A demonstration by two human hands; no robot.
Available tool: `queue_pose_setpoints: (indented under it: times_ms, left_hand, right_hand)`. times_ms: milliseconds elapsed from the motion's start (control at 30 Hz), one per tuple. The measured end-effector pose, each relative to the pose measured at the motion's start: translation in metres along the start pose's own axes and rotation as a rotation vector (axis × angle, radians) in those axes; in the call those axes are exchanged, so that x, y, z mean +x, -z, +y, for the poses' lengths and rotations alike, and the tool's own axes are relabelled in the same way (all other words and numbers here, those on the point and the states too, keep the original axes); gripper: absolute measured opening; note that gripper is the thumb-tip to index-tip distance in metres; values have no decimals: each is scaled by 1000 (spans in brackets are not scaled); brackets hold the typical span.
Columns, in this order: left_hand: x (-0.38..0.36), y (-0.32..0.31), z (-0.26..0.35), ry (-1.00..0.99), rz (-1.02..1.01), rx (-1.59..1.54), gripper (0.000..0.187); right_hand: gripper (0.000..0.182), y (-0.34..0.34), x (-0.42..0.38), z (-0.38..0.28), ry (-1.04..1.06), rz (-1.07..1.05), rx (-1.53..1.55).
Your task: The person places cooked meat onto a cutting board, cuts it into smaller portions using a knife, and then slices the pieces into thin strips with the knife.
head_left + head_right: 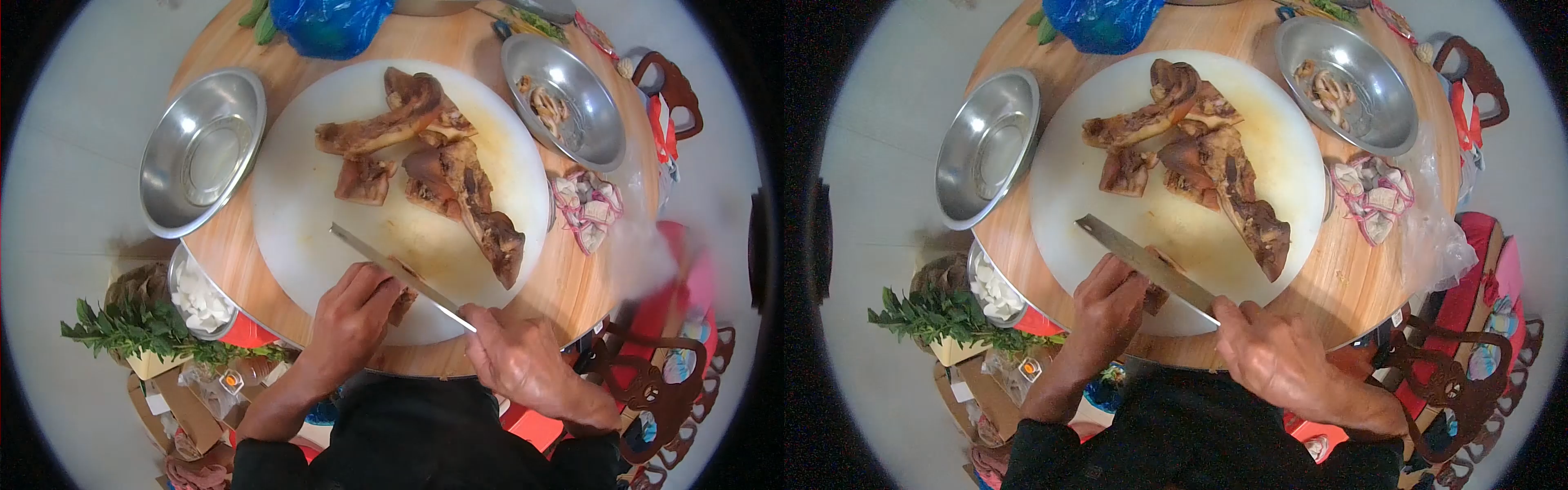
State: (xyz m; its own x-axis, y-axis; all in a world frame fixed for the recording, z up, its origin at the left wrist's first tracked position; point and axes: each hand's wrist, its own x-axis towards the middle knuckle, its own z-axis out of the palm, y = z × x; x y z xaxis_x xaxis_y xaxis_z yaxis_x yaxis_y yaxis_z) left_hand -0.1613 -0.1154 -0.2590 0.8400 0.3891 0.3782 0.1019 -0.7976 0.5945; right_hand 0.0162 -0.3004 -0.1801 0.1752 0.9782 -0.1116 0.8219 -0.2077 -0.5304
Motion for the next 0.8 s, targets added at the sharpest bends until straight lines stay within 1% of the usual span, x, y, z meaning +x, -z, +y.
queue_pose_setpoints:
  times_ms: [33, 100, 167, 300, 400, 500, 667, 733, 800]
  left_hand:
    - [-1, -2, 0, 41, 8, -21, 33]
    - [3, 0, 5, 46, 11, -28, 34]
    - [3, 0, 4, 55, 13, -34, 35]
    - [-1, -2, 0, 66, 8, -36, 39]
    - [1, -1, 0, 68, 10, -33, 41]
    - [1, 0, -2, 76, 2, -41, 42]
    - [-1, -1, -6, 105, -13, -80, 42]
    - [1, 3, -6, 129, -58, -101, 42]
    - [5, 3, -6, 108, -40, -88, 40]
  right_hand:
    - [30, 0, -1, -2, 7, -32, -14]
    - [33, 1, -5, -6, 7, -58, -21]
    - [36, 1, -9, -9, 2, -130, -115]
    - [38, 2, -15, -8, -5, -123, -96]
    - [40, 8, -16, -10, 0, -157, -59]
    - [39, 10, -13, -12, 1, -192, -67]
    - [24, 11, -5, -14, -53, -201, -27]
    - [23, 9, 1, -13, -44, -190, -15]
    - [21, 10, 6, -12, -34, -178, -3]
